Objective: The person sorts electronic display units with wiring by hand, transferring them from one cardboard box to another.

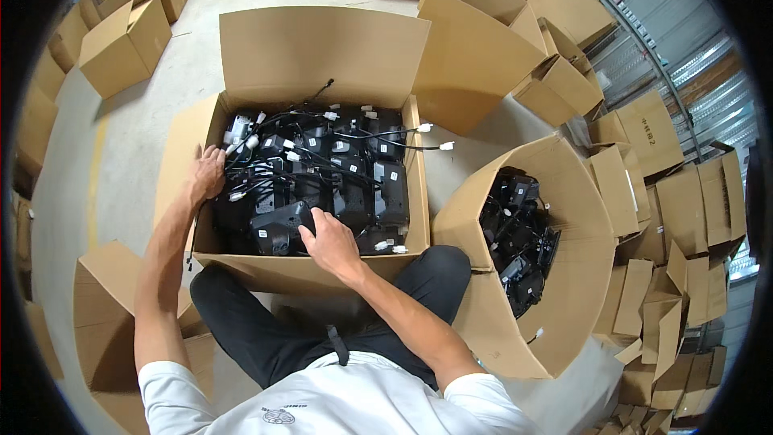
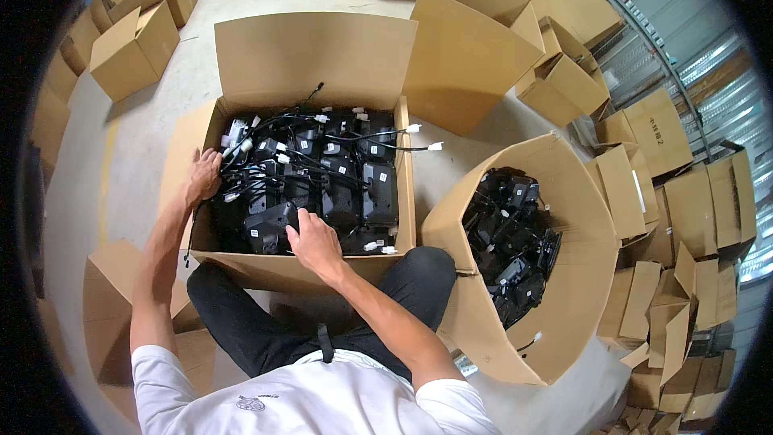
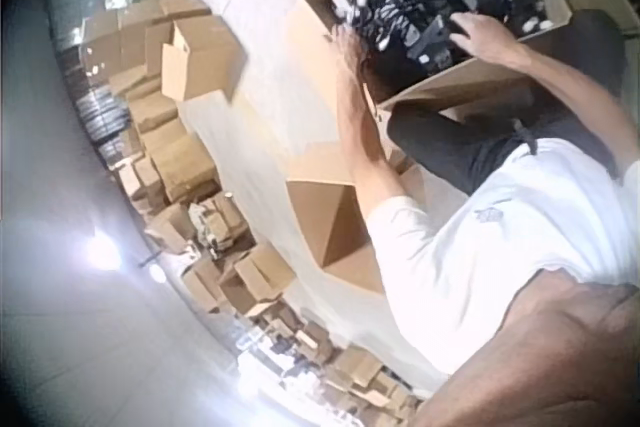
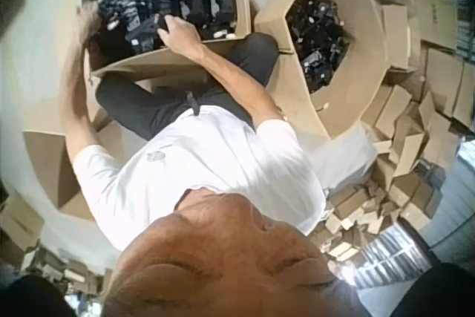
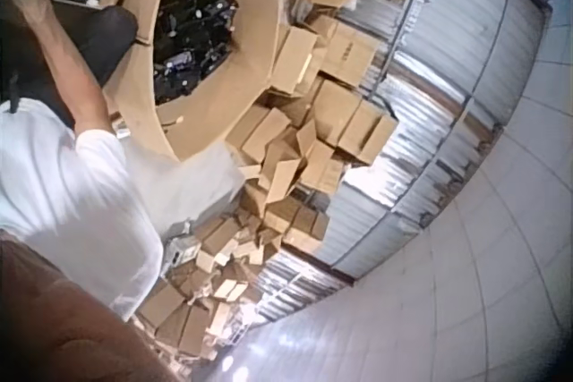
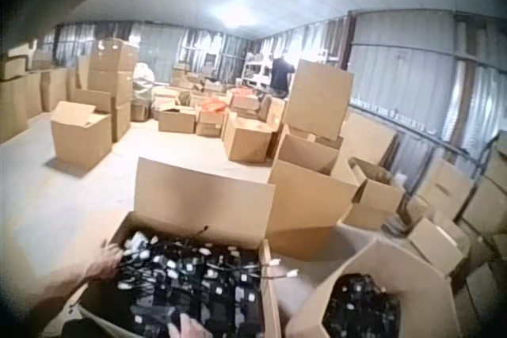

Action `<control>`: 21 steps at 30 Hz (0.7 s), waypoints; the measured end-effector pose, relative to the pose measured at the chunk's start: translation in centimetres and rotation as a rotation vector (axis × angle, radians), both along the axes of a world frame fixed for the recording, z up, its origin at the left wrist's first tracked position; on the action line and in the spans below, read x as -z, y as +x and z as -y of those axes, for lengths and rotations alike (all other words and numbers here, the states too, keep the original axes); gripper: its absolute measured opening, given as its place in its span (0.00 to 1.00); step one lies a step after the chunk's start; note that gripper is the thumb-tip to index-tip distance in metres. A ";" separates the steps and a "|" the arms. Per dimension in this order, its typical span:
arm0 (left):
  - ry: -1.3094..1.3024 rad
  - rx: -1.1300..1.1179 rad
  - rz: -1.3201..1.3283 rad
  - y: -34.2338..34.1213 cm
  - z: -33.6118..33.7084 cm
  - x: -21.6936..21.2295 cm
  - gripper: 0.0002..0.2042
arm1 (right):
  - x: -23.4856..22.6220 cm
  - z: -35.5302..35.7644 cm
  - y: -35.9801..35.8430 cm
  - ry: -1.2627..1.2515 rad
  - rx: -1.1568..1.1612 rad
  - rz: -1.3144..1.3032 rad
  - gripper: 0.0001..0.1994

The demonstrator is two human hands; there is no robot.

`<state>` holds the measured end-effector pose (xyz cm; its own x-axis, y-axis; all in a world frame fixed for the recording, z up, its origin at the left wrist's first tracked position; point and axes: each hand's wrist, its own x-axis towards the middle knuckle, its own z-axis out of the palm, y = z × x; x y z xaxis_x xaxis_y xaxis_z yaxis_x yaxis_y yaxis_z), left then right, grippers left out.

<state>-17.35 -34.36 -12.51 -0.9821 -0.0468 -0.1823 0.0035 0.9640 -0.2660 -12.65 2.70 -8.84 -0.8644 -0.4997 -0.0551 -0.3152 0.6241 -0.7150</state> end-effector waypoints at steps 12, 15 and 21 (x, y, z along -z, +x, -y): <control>0.086 -0.050 -0.037 4.7 -4.1 -2.6 0.43 | -7.7 -7.1 -14.5 -0.139 0.176 -0.593 0.17; -0.055 -0.008 0.091 4.1 -5.9 -3.5 0.32 | -3.0 -10.9 -21.1 0.347 0.222 -0.769 0.33; 0.258 -0.014 -0.446 5.9 -11.1 -8.3 0.24 | 0.5 -14.0 -18.4 0.760 0.264 -0.370 0.40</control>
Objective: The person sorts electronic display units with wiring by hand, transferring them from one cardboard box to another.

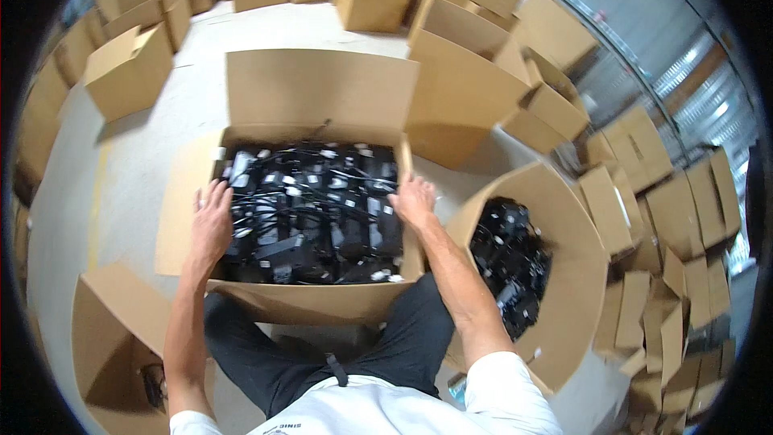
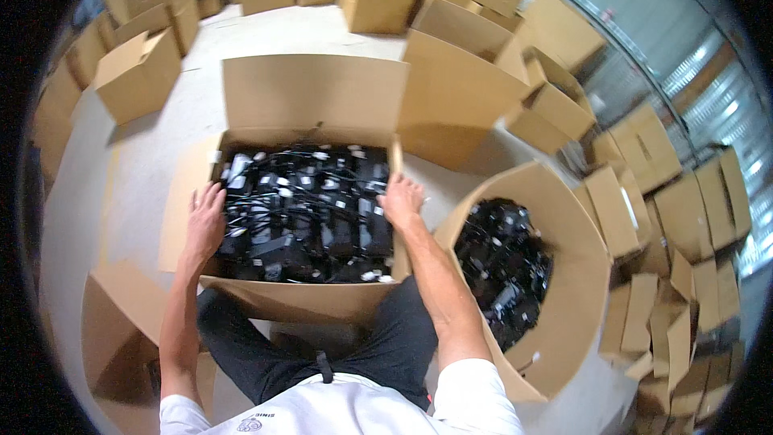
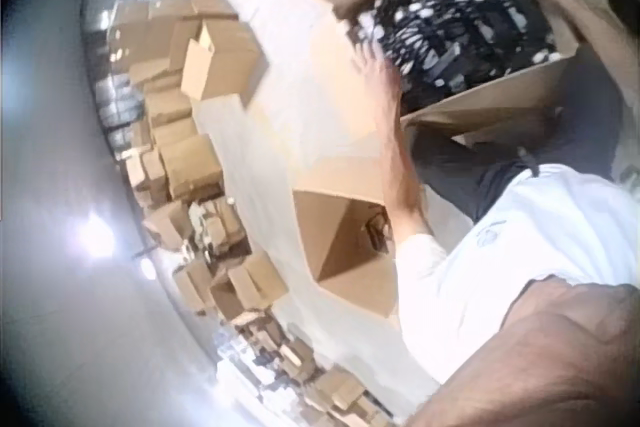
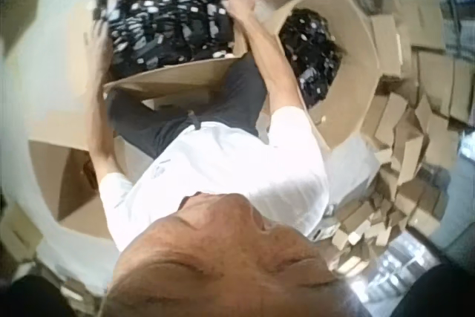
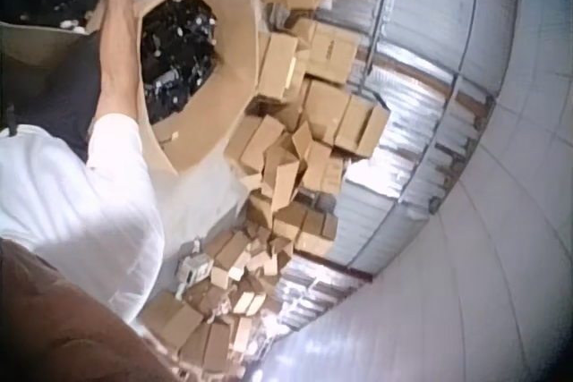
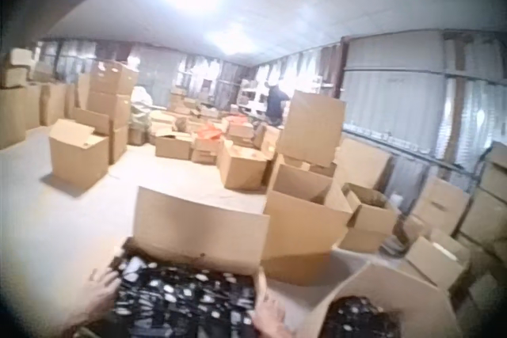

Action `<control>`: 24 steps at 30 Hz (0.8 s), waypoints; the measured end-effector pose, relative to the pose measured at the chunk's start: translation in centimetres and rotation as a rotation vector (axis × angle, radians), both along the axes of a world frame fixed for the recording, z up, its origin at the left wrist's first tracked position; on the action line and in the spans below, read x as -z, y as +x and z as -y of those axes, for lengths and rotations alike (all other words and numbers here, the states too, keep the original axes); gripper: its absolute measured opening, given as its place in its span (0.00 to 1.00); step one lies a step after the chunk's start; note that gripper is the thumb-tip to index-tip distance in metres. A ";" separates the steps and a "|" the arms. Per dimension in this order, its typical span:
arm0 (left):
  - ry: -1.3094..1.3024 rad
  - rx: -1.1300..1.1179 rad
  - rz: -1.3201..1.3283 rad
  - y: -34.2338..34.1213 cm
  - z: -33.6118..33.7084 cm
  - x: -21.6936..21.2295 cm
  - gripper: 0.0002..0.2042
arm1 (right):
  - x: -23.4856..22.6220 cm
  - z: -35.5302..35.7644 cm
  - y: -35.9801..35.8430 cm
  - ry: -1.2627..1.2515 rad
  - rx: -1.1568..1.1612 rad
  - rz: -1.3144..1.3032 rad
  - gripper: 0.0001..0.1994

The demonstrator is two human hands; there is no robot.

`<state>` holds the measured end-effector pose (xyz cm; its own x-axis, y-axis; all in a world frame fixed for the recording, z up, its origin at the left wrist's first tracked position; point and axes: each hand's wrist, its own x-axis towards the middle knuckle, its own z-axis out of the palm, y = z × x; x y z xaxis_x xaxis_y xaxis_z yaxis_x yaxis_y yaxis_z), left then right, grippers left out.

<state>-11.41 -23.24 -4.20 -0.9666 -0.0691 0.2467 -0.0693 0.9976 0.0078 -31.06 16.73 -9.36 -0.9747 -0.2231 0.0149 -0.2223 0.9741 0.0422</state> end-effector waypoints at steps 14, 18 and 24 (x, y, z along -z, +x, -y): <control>0.176 0.235 -0.241 3.4 -3.2 5.8 0.20 | -7.1 -13.8 27.8 -0.137 0.219 -0.661 0.18; 0.266 0.322 -0.246 4.7 -4.6 5.0 0.16 | -6.7 -14.3 28.4 -0.208 0.204 -0.373 0.16; 0.287 0.413 -0.112 6.3 -6.4 3.9 0.17 | -6.1 -14.3 27.8 -0.214 0.244 -0.306 0.17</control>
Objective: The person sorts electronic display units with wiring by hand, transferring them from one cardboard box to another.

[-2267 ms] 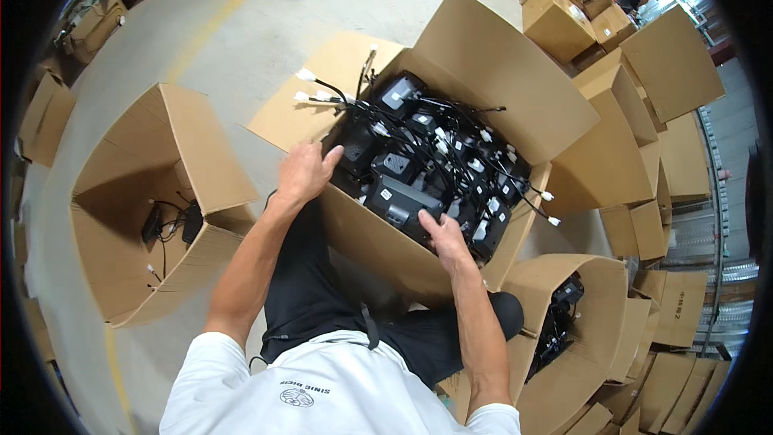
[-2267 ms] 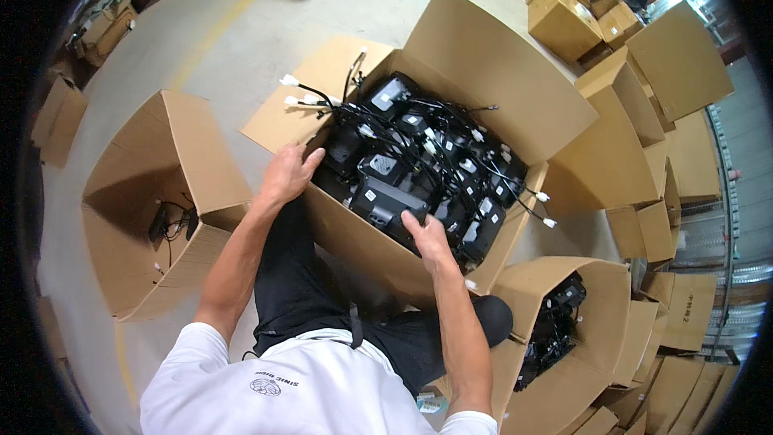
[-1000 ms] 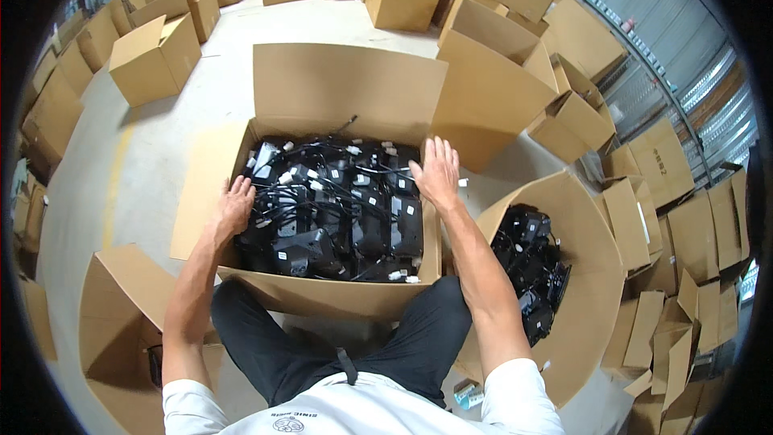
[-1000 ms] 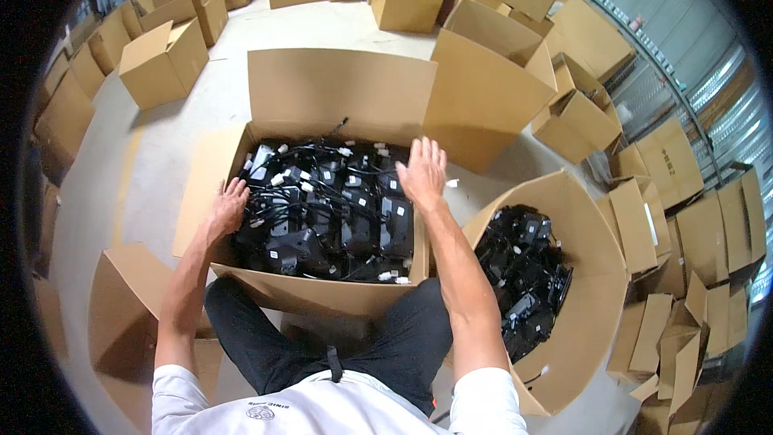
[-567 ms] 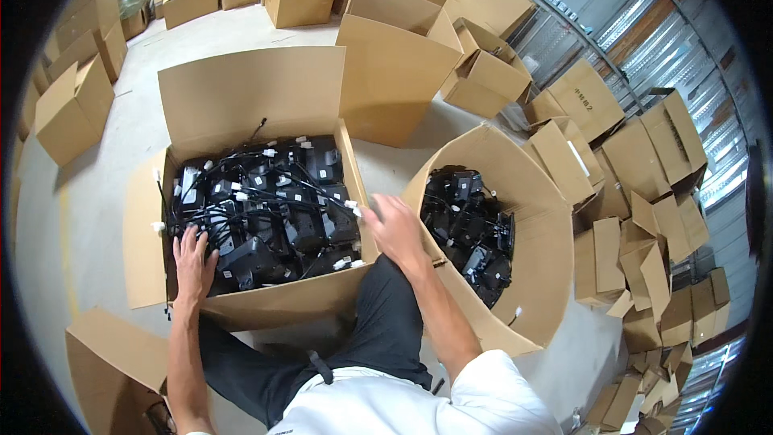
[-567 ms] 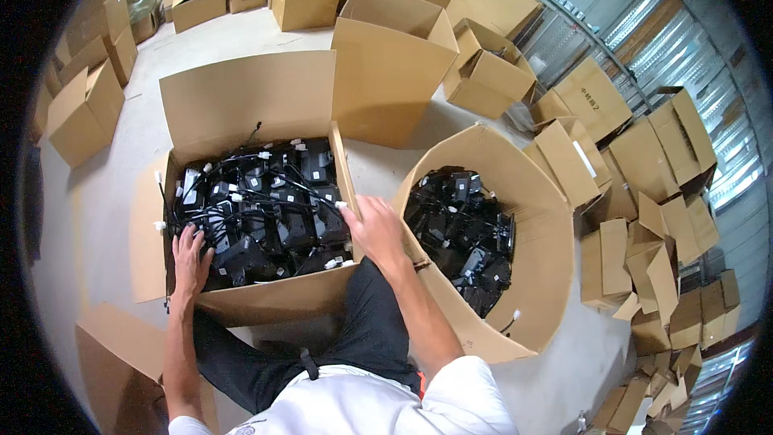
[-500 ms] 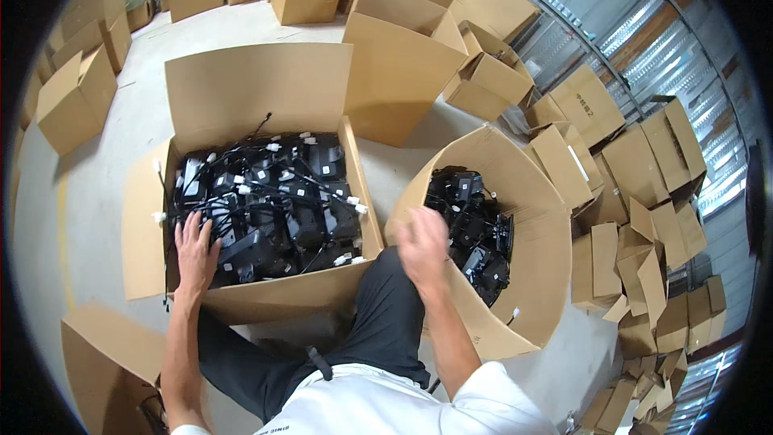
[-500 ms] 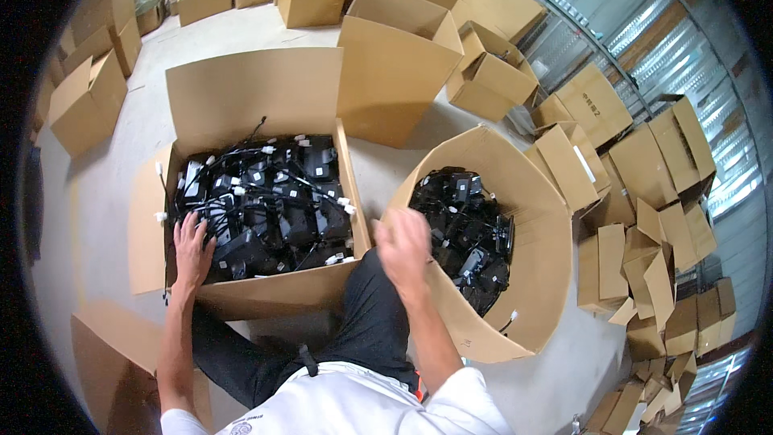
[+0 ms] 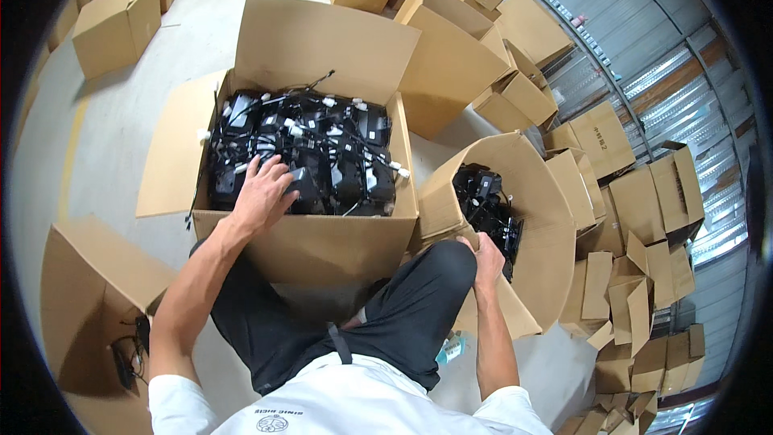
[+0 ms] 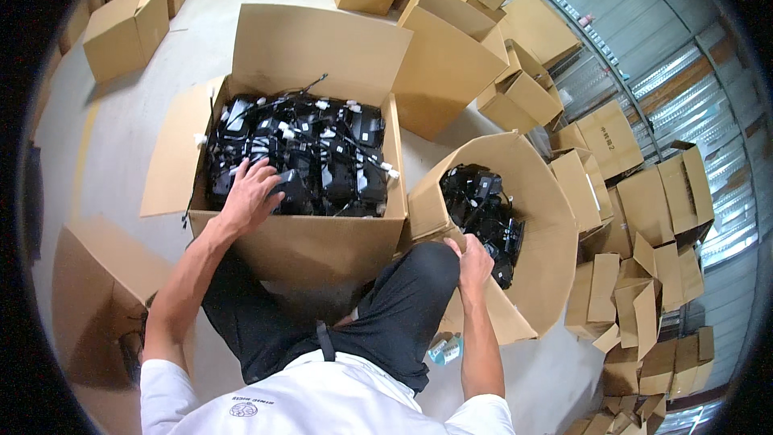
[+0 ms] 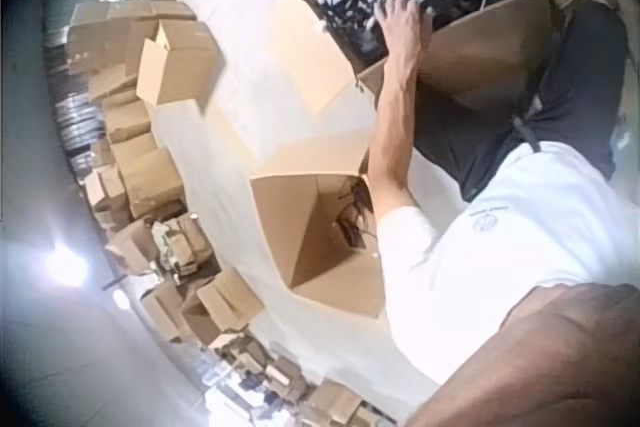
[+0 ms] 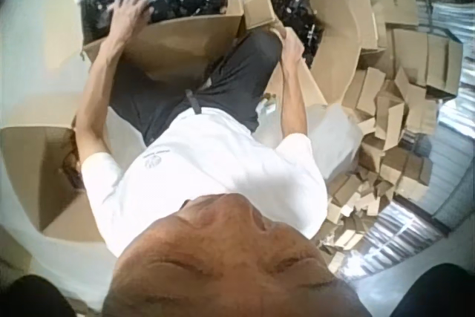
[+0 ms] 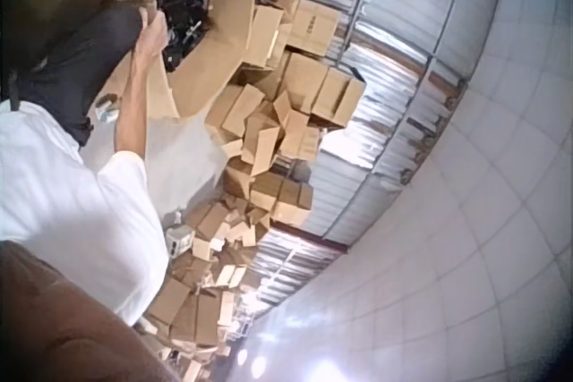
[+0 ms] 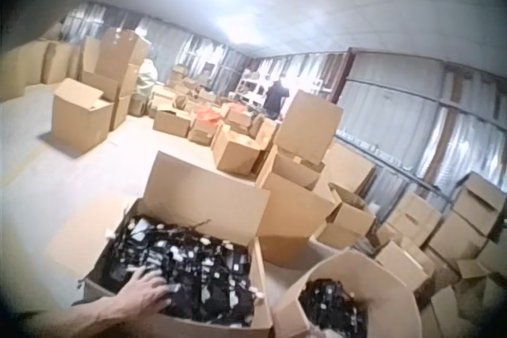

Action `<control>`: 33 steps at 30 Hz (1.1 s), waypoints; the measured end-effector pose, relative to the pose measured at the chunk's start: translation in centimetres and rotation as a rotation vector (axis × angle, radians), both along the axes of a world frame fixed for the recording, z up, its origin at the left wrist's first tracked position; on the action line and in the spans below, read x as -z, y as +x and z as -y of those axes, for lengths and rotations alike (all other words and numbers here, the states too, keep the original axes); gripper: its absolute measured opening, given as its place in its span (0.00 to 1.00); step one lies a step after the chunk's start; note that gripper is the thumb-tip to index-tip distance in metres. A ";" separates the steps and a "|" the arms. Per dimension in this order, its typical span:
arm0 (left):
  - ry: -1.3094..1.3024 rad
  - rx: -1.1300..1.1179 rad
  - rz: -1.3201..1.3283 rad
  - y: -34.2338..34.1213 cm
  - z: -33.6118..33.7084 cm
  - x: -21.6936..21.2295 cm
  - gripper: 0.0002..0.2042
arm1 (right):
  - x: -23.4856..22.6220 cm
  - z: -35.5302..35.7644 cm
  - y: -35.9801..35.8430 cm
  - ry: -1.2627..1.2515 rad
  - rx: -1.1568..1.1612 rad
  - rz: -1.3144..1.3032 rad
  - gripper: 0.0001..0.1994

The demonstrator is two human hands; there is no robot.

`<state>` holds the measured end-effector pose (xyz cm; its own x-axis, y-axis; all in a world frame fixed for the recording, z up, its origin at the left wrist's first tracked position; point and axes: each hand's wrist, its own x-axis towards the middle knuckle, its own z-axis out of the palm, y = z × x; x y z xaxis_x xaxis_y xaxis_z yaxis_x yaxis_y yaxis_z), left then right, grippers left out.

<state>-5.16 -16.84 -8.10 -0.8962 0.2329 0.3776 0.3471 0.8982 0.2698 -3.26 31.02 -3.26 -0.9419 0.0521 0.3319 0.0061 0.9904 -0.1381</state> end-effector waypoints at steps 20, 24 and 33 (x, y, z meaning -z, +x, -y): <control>0.224 -0.289 0.011 6.8 6.0 -2.8 0.13 | 1.7 -3.0 -17.9 0.198 -0.124 -0.211 0.19; 0.635 -0.684 -0.024 8.3 10.4 -1.9 0.16 | 5.7 -2.2 -17.6 -0.181 -0.243 -0.066 0.20; 1.599 -0.978 0.290 11.8 17.2 13.2 0.34 | 26.5 -3.9 -17.6 -1.341 0.230 0.471 0.35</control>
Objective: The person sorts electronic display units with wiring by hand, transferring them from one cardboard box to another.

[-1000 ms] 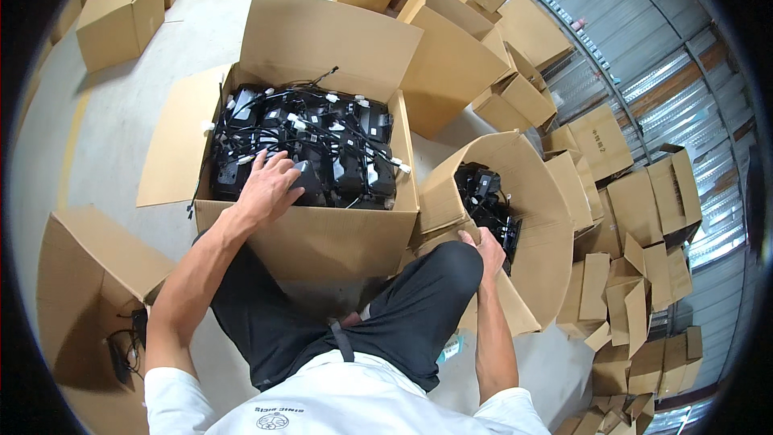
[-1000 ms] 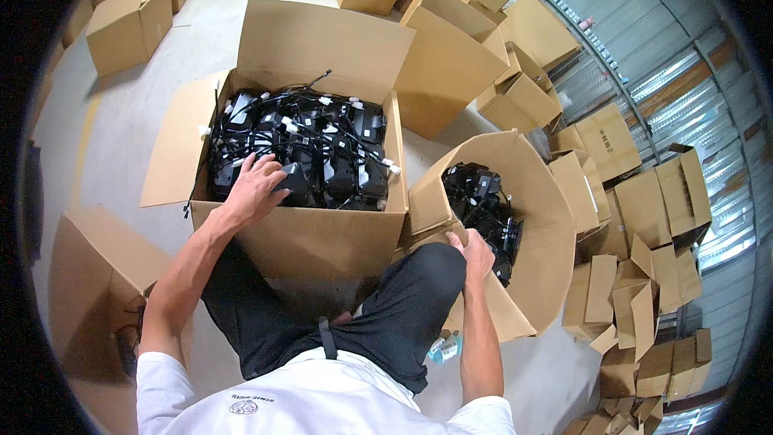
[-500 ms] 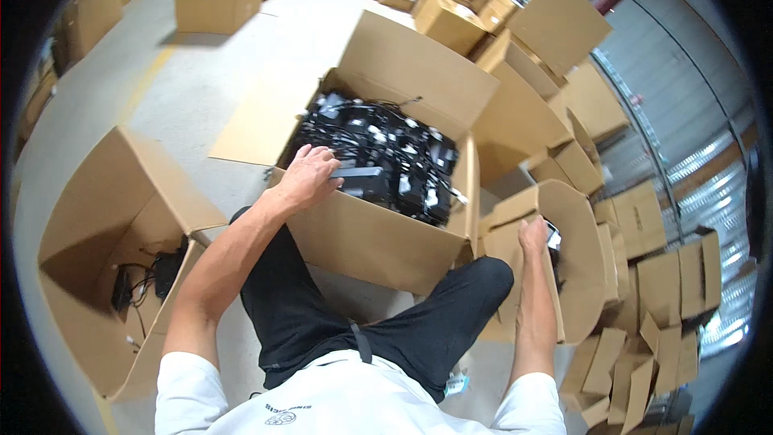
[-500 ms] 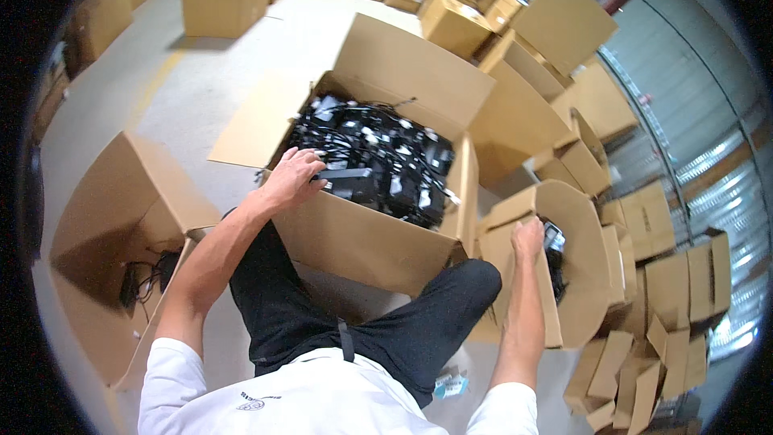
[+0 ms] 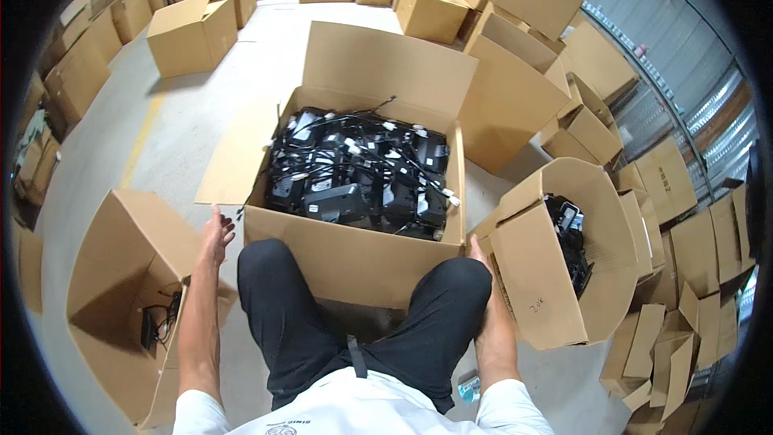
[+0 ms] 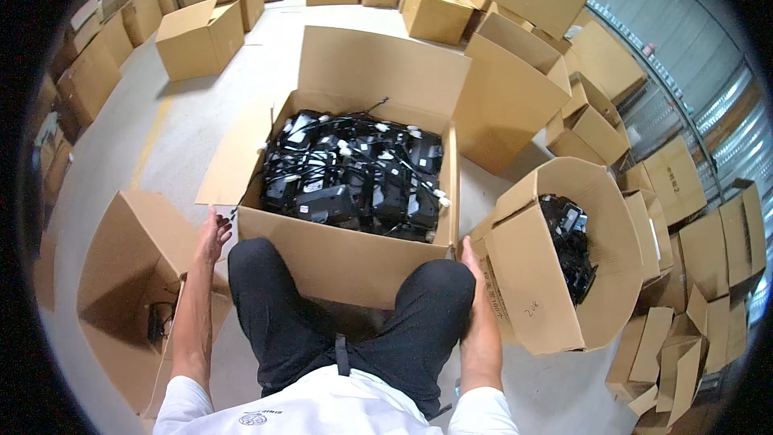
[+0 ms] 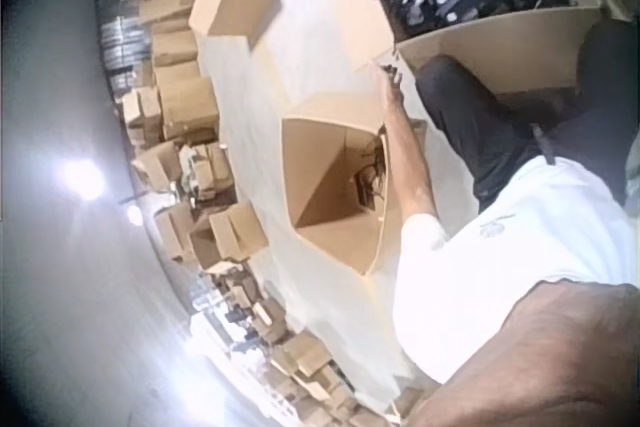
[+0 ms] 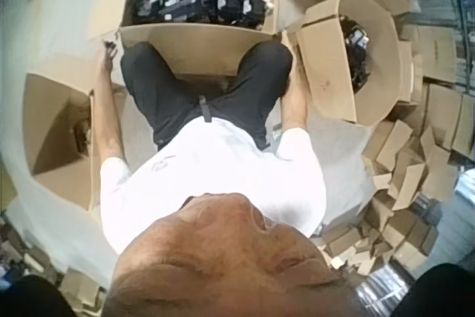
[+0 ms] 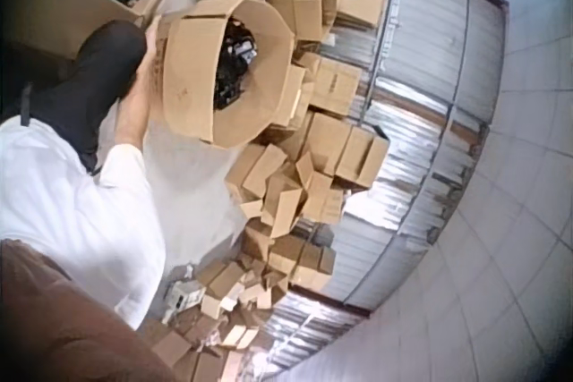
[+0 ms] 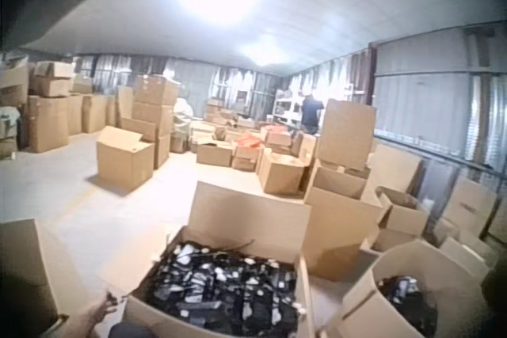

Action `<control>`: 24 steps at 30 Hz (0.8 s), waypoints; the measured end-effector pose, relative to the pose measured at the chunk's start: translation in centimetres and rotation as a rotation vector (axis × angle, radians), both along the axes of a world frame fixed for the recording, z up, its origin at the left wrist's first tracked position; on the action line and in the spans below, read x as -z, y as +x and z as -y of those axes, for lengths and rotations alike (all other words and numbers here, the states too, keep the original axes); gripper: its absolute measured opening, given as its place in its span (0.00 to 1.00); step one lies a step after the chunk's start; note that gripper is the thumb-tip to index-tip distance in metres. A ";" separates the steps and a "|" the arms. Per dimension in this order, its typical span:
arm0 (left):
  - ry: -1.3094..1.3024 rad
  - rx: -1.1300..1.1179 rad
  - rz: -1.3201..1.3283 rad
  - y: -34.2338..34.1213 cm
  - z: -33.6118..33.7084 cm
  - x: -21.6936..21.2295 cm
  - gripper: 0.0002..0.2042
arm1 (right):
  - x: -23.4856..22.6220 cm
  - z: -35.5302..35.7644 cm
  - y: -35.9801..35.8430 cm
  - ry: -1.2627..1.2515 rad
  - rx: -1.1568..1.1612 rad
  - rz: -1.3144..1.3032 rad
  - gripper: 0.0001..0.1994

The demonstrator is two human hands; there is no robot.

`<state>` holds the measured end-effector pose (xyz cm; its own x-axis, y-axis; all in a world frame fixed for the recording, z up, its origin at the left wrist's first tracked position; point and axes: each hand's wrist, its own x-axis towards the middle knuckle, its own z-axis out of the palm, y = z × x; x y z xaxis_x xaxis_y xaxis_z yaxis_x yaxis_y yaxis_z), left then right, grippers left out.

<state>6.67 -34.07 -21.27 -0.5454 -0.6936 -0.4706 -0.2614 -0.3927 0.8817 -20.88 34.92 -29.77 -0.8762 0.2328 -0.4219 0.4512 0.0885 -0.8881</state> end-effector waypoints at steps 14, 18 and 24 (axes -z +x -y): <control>-0.318 -0.094 -0.452 -5.7 -1.2 -14.8 0.24 | -25.3 -3.8 0.7 0.011 -0.224 -0.342 0.19; -0.975 0.575 -0.206 -7.0 -7.5 -14.7 0.41 | -34.9 5.1 2.8 0.276 -0.647 -0.401 0.28; -1.197 1.265 0.061 -9.1 -10.3 -16.2 0.55 | -31.5 14.2 2.6 0.602 -1.311 -0.615 0.51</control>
<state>-2.39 -23.73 -5.11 -0.9822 0.1603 -0.0984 0.0931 0.8689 0.4861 -18.27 20.74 1.72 -0.5909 -0.8040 -0.0662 -0.6260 0.5087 -0.5911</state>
